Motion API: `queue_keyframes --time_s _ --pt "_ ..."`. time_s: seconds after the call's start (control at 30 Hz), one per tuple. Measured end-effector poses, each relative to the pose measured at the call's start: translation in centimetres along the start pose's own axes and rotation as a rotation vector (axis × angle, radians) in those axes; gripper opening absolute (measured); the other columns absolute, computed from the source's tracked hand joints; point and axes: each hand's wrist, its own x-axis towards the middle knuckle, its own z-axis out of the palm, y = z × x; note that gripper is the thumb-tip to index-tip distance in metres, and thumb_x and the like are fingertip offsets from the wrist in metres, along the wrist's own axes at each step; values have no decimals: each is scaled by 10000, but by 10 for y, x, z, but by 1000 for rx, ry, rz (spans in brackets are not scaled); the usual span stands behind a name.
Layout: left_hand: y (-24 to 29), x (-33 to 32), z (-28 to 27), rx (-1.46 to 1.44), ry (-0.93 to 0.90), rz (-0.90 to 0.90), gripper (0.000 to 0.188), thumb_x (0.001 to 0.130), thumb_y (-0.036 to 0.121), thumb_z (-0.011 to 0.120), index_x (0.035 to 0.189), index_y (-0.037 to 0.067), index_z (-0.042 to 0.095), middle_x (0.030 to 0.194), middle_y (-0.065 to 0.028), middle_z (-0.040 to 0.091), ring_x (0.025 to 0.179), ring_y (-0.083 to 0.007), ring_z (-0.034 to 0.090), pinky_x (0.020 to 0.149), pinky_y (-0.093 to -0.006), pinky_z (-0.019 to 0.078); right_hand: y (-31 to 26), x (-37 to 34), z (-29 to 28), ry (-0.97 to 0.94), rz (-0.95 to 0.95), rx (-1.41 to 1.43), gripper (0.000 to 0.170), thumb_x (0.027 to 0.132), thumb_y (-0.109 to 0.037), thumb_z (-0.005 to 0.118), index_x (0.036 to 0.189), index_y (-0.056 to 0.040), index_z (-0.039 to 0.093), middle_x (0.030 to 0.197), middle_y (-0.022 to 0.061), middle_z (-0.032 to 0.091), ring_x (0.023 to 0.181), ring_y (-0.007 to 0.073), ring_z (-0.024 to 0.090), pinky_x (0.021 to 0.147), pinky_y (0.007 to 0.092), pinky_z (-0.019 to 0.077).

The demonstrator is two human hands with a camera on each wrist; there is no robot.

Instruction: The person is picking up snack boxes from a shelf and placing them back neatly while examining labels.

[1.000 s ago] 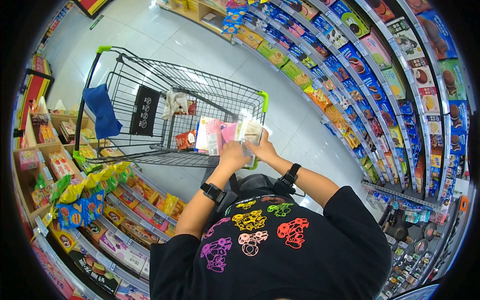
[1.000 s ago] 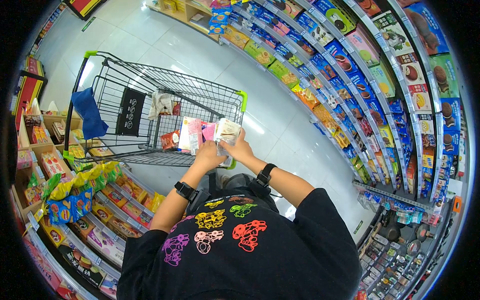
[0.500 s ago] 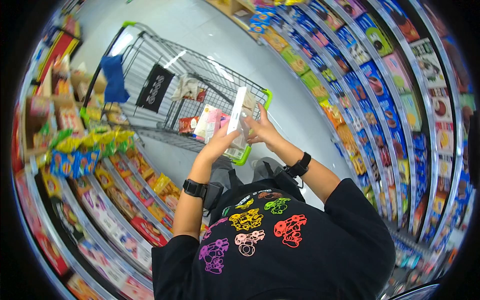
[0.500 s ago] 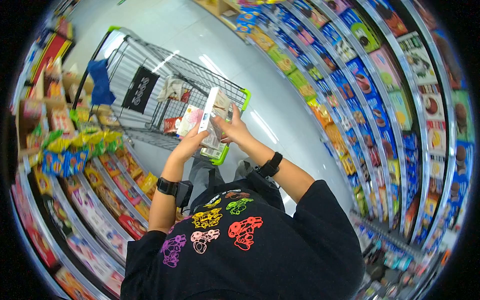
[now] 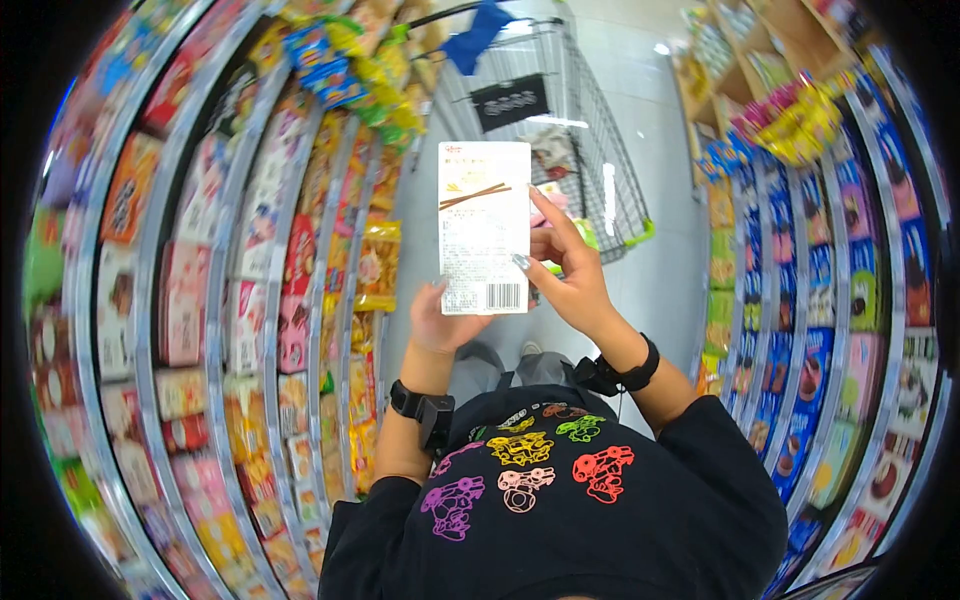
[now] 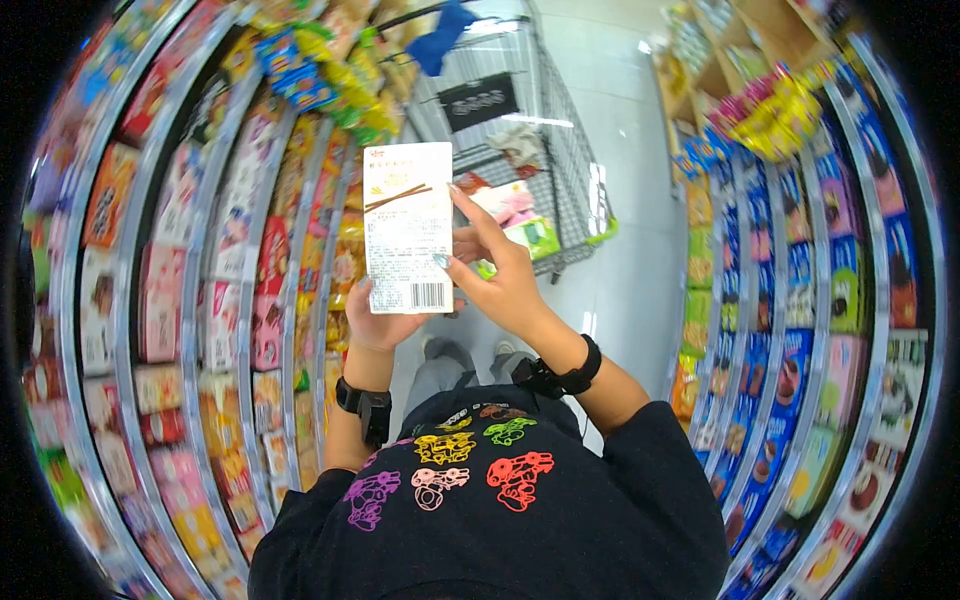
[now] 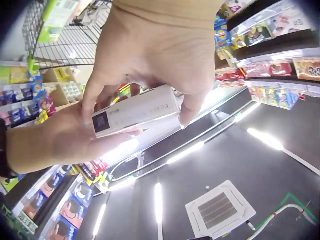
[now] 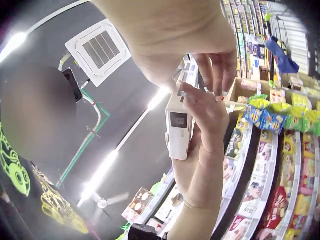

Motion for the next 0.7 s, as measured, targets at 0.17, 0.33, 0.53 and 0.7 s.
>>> queue_keyframes --time_s 0.17,0.33,0.53,0.7 --pt "-2 -69 1 147 110 159 808 783 519 532 1391 49 283 1389 -129 382 1249 -307 410 1019 -536 318 9 -17 38 -162 -30 -57 628 787 -23 594 1370 -77 367 903 72 617 795 138 586 777 293 461" --pt "-29 -140 -41 255 481 320 786 781 304 643 1408 40 249 1375 -100 391 1246 -234 409 1041 -393 320 45 -50 106 -322 182 364 595 864 -26 400 1420 4 193 1396 123 355 1235 195 404 995 300 343" --pt "-30 -256 -22 1025 938 298 793 788 242 647 1436 106 211 1305 -160 411 1205 -276 410 997 -367 346 75 -116 212 -666 498 390 572 900 -37 432 1415 -15 185 1280 99 440 1130 182 465 942 309 390" --pt "-54 -396 5 1613 1403 199 823 726 321 706 1418 188 280 1256 -243 398 1149 -405 412 962 -436 368 82 -204 307 -971 493 354 447 907 -67 463 1333 -37 333 1204 85 498 1053 162 517 879 300 434"
